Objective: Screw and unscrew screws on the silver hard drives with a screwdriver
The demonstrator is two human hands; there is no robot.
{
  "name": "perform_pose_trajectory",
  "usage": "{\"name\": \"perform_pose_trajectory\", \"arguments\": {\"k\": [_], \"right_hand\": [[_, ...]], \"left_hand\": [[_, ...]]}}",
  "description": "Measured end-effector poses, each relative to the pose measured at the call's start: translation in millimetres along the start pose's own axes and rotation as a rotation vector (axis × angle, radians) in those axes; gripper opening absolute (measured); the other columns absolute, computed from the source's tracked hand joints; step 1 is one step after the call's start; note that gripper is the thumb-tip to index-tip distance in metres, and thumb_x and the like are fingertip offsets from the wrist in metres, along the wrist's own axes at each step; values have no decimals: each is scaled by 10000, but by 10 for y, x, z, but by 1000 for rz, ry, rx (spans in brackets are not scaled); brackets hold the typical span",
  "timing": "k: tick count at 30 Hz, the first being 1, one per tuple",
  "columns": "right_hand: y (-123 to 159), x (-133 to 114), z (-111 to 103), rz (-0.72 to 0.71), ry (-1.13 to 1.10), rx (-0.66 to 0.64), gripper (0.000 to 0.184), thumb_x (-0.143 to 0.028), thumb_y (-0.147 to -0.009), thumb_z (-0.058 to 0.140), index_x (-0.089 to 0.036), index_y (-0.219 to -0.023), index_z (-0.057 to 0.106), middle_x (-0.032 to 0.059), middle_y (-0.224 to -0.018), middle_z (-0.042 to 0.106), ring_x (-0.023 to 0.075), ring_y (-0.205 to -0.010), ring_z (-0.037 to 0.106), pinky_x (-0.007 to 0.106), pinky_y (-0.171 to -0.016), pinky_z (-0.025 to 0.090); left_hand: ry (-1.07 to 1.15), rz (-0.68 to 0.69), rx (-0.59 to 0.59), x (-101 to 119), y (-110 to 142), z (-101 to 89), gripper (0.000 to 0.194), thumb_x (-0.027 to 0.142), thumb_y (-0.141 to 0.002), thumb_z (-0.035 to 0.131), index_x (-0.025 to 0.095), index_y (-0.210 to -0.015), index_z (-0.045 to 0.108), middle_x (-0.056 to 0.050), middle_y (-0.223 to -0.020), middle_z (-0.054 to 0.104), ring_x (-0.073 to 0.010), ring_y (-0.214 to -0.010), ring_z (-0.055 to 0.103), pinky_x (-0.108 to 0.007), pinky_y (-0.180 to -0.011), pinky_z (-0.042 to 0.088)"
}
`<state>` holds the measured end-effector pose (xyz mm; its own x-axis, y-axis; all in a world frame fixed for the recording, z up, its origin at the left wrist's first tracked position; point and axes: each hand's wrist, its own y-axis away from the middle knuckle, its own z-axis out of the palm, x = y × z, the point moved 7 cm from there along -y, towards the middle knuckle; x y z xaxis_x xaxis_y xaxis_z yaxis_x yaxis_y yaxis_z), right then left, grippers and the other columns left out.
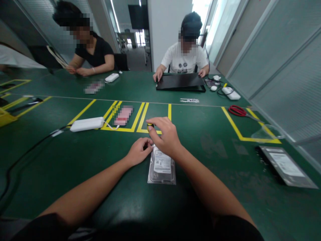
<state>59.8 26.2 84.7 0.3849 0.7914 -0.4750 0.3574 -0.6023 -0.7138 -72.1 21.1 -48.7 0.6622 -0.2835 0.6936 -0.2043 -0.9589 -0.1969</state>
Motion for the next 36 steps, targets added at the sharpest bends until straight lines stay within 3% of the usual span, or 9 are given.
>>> {"name": "perform_pose_trajectory", "arguments": {"k": [14,21,36], "right_hand": [[-1,16,21,5,-1,-2,157,-309,-854,634,-231,-989,654,40,-943,675,186,-918,613,354,-784,488],[-7,11,-7,-16,13,33,84,-266,-864,623,-238,-940,646,17,-884,675,176,-866,606,349,-758,472],[-13,16,-23,6,47,60,103,-277,-850,633,-213,-928,648,23,-859,679,166,-805,607,328,-705,454]], "left_hand": [[-29,-2,-5,31,4,-18,80,217,-838,576,196,-913,595,2,-800,640,-189,-788,553,-317,-736,424],[16,4,0,31,8,-32,89,210,-835,575,191,-915,609,-2,-795,645,-187,-795,565,-312,-741,430],[-7,55,34,59,20,-42,131,208,-840,590,172,-946,658,-19,-827,678,-192,-817,595,-314,-752,441]]}}
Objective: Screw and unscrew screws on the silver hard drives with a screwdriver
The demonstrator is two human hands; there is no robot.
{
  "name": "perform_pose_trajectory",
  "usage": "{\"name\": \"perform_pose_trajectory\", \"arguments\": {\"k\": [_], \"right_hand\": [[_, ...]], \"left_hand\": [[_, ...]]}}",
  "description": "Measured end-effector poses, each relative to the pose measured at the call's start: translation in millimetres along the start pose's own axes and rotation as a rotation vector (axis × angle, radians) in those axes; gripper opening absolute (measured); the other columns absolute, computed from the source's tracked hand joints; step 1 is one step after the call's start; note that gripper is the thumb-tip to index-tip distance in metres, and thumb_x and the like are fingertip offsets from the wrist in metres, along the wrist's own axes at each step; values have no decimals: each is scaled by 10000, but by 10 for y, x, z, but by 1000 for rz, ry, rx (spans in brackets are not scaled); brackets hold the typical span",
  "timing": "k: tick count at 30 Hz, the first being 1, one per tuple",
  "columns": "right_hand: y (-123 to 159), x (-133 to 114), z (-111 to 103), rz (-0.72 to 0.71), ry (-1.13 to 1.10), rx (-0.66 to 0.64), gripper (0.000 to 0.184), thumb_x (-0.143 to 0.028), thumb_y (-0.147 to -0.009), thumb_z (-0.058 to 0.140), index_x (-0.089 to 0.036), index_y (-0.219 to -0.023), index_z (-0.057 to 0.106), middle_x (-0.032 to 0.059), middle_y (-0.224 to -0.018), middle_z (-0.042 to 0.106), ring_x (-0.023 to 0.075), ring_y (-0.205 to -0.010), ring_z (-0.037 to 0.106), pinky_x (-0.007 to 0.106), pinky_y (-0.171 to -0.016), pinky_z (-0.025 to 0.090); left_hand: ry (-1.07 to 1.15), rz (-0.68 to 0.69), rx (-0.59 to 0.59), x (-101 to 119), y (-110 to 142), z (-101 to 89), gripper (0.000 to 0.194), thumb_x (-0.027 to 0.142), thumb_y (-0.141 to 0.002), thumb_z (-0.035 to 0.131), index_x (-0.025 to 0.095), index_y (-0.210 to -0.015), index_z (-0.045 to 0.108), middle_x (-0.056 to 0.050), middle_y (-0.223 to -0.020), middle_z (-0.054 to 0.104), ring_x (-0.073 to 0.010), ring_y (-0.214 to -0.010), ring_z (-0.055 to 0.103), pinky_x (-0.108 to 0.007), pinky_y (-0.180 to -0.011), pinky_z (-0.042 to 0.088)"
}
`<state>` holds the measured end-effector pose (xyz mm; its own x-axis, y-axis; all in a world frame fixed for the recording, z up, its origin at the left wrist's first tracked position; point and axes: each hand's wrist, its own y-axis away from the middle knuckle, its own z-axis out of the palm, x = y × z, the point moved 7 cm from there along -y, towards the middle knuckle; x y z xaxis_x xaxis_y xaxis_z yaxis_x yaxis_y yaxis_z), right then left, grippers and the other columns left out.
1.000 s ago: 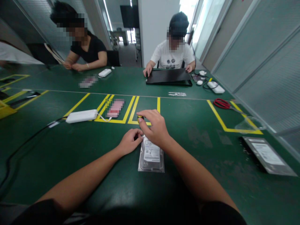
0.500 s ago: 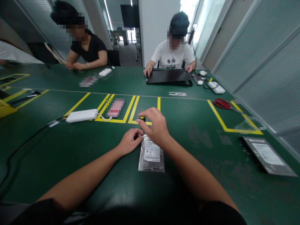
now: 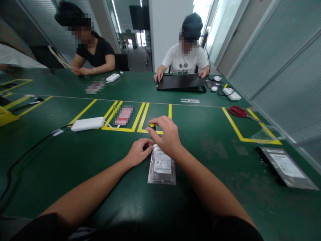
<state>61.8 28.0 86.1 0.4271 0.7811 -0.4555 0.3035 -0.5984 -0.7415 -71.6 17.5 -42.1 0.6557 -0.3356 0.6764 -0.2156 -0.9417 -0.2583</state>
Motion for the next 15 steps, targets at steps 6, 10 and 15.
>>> {"name": "perform_pose_trajectory", "arguments": {"k": [6,10,15], "right_hand": [[9,-8,4,-3,1,-9,95,-278,-857,626,-222,-929,653,24,-870,687,173,-833,616,334,-725,463],[12,-19,-1,-26,0,0,98,-256,-861,618,-215,-940,659,28,-894,708,176,-855,633,348,-769,485],[3,-27,8,-38,-11,-16,159,-188,-866,573,-210,-996,663,41,-959,726,180,-902,645,364,-823,501]], "left_hand": [[12,-23,-14,-44,-19,20,127,219,-841,597,180,-942,662,-12,-834,676,-187,-811,586,-310,-752,430],[24,-27,-32,-50,-27,23,116,217,-840,595,183,-934,653,-8,-832,669,-185,-811,583,-304,-743,423],[15,-18,-38,-52,-29,28,99,213,-835,596,185,-920,638,-6,-844,661,-185,-820,578,-307,-752,417]]}}
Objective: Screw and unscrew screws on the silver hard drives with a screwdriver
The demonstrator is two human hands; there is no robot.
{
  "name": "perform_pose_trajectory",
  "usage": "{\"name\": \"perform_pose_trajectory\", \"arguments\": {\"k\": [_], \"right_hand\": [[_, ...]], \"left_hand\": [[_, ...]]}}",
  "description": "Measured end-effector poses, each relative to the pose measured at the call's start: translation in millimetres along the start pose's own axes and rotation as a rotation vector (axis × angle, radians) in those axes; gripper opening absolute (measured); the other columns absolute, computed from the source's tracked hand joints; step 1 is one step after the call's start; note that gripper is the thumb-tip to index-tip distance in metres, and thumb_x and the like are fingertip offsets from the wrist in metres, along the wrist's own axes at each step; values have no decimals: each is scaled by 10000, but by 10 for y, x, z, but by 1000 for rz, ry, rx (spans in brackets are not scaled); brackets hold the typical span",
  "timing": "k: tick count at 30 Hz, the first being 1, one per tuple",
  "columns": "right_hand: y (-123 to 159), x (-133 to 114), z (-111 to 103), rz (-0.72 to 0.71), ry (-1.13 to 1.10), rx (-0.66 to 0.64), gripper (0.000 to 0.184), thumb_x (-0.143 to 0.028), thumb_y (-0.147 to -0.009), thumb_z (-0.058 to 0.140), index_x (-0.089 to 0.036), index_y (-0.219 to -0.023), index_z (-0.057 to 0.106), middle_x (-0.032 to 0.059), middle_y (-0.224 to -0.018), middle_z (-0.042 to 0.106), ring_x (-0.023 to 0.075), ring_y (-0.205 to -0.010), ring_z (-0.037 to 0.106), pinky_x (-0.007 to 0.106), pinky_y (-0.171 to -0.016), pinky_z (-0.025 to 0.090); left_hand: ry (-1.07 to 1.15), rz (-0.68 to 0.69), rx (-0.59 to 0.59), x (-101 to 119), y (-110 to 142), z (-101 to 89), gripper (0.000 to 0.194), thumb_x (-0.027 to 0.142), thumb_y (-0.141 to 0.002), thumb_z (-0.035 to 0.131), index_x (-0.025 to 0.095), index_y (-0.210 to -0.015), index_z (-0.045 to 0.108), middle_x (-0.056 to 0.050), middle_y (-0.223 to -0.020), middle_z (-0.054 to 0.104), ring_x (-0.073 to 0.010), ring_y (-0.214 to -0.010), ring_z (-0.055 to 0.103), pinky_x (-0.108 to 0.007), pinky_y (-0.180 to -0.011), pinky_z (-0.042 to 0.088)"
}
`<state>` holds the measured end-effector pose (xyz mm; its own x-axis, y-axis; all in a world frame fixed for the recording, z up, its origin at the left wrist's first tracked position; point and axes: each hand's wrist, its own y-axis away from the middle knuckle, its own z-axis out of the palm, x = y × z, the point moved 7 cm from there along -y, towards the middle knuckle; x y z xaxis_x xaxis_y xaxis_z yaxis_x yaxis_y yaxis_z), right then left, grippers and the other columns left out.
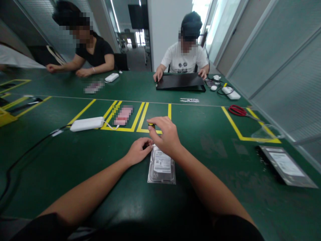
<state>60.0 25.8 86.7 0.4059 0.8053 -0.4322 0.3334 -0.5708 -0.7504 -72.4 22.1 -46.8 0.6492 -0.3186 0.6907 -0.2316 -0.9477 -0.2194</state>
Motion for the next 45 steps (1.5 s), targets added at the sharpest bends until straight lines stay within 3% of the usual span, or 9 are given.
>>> {"name": "perform_pose_trajectory", "arguments": {"k": [6,15,22,25,29,33,36,39,45], "right_hand": [[11,49,27,42,-16,-19,174,-282,-855,633,-214,-1009,674,56,-948,672,192,-933,620,364,-809,500],[22,27,3,34,-28,1,203,-165,-864,550,-222,-1025,658,39,-977,719,183,-914,639,364,-797,500],[27,65,28,51,-31,7,140,-317,-835,661,-228,-943,665,36,-895,652,181,-884,601,345,-749,490],[26,56,19,36,-17,18,102,-266,-844,631,-227,-936,654,25,-892,681,176,-865,613,345,-753,481],[28,41,-5,47,-24,27,192,-172,-840,563,-224,-1004,649,32,-941,714,181,-877,632,345,-744,482],[33,48,18,62,-55,3,166,-227,-851,583,-234,-1002,651,48,-1006,687,195,-963,622,360,-779,489],[33,73,28,79,-44,8,141,-296,-842,634,-239,-969,658,42,-939,658,191,-925,610,360,-777,490],[28,61,21,58,-28,14,109,-250,-853,607,-236,-950,655,32,-918,678,183,-885,619,361,-777,488],[27,27,-6,51,-27,27,217,-155,-845,549,-203,-1018,672,58,-996,734,194,-934,647,355,-752,505]], "left_hand": [[14,3,15,-3,1,6,86,206,-827,604,191,-909,627,-2,-854,656,-180,-821,575,-308,-762,422],[48,-19,9,-27,4,0,122,210,-812,616,192,-932,629,-3,-866,660,-175,-827,587,-296,-752,435],[48,-14,-4,-18,-4,-1,116,209,-803,626,193,-918,624,-3,-866,665,-177,-828,586,-292,-740,439],[45,-21,-5,-31,-6,7,125,215,-808,623,196,-931,627,-4,-880,668,-179,-844,589,-298,-757,441],[43,-33,-5,-42,-8,13,141,211,-802,621,195,-942,628,-8,-892,670,-180,-848,587,-301,-767,442],[38,-37,-13,-34,-10,16,129,212,-804,617,192,-931,631,-10,-882,669,-182,-839,583,-306,-764,440],[33,-39,-11,-38,-9,15,130,219,-806,616,193,-933,630,-12,-886,670,-186,-841,585,-310,-767,441],[34,-40,-15,-44,-7,20,139,223,-807,615,192,-942,629,-15,-895,669,-187,-852,587,-308,-771,442],[53,-43,-16,-31,-6,12,135,221,-814,611,189,-943,634,-10,-893,669,-181,-851,586,-305,-776,438]]}}
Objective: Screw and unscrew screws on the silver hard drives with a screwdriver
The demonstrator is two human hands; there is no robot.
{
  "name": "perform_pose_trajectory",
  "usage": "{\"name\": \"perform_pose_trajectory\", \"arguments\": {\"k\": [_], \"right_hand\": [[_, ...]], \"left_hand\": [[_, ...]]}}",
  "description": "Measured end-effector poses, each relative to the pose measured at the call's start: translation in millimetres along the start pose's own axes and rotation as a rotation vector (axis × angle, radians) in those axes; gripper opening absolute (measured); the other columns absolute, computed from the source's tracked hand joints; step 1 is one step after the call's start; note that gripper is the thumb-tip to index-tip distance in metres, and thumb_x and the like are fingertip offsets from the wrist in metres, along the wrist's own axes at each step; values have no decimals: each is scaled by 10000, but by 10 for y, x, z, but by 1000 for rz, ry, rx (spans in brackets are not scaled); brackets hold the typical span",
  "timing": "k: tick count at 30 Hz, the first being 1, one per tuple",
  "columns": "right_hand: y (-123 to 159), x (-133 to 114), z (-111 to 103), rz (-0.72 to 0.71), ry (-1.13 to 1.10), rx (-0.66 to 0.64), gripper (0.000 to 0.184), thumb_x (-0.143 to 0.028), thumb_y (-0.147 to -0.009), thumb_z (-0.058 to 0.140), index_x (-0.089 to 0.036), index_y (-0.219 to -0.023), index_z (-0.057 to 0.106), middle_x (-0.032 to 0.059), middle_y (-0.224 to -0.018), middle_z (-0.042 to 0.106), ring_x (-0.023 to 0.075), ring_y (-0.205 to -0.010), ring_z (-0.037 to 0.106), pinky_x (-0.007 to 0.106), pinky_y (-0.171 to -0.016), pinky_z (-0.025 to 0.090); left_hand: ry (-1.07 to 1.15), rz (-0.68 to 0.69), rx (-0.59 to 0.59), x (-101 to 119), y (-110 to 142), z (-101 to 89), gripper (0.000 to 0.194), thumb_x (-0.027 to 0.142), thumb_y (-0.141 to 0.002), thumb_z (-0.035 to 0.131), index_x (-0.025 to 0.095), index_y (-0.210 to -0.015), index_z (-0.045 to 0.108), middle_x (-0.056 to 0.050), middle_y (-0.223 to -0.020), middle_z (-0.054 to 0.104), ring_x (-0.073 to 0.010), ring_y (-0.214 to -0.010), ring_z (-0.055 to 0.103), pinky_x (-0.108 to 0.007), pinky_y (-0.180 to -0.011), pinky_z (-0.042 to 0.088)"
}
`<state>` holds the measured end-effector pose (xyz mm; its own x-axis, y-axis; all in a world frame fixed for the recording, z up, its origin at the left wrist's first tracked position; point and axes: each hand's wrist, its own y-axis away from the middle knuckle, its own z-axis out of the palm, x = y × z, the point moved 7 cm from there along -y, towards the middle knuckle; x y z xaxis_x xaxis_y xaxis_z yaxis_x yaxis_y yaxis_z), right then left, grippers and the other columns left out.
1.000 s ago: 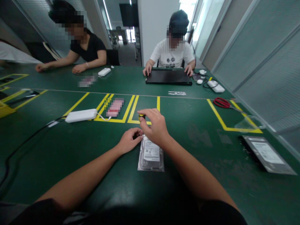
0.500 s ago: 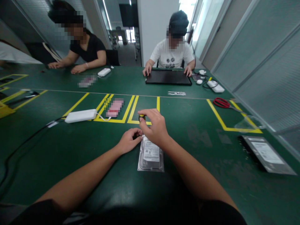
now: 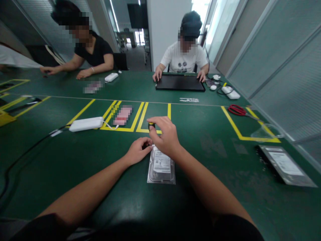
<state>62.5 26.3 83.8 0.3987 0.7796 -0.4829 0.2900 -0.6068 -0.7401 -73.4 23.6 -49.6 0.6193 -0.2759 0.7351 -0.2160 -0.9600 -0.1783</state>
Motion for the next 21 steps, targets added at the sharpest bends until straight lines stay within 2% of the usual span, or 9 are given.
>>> {"name": "perform_pose_trajectory", "arguments": {"k": [5,14,21], "right_hand": [[-3,-14,-4,-3,-23,3,230,-162,-861,527,-227,-1021,679,51,-1042,741,194,-979,662,381,-789,519],[6,13,1,-1,-11,15,194,-182,-859,536,-225,-993,669,48,-984,729,193,-931,648,368,-762,510],[-1,10,32,2,-10,-37,197,-203,-862,556,-227,-1035,647,50,-1025,707,193,-959,634,361,-780,498]], "left_hand": [[-2,2,-1,14,1,-9,123,215,-816,609,190,-934,633,-10,-883,669,-180,-835,584,-305,-767,435],[-17,16,-6,12,-1,-2,119,236,-826,589,197,-935,614,-9,-886,670,-183,-843,591,-306,-765,440],[-25,14,-10,22,0,-2,112,237,-821,586,197,-923,610,-10,-886,669,-184,-846,589,-305,-760,433]]}}
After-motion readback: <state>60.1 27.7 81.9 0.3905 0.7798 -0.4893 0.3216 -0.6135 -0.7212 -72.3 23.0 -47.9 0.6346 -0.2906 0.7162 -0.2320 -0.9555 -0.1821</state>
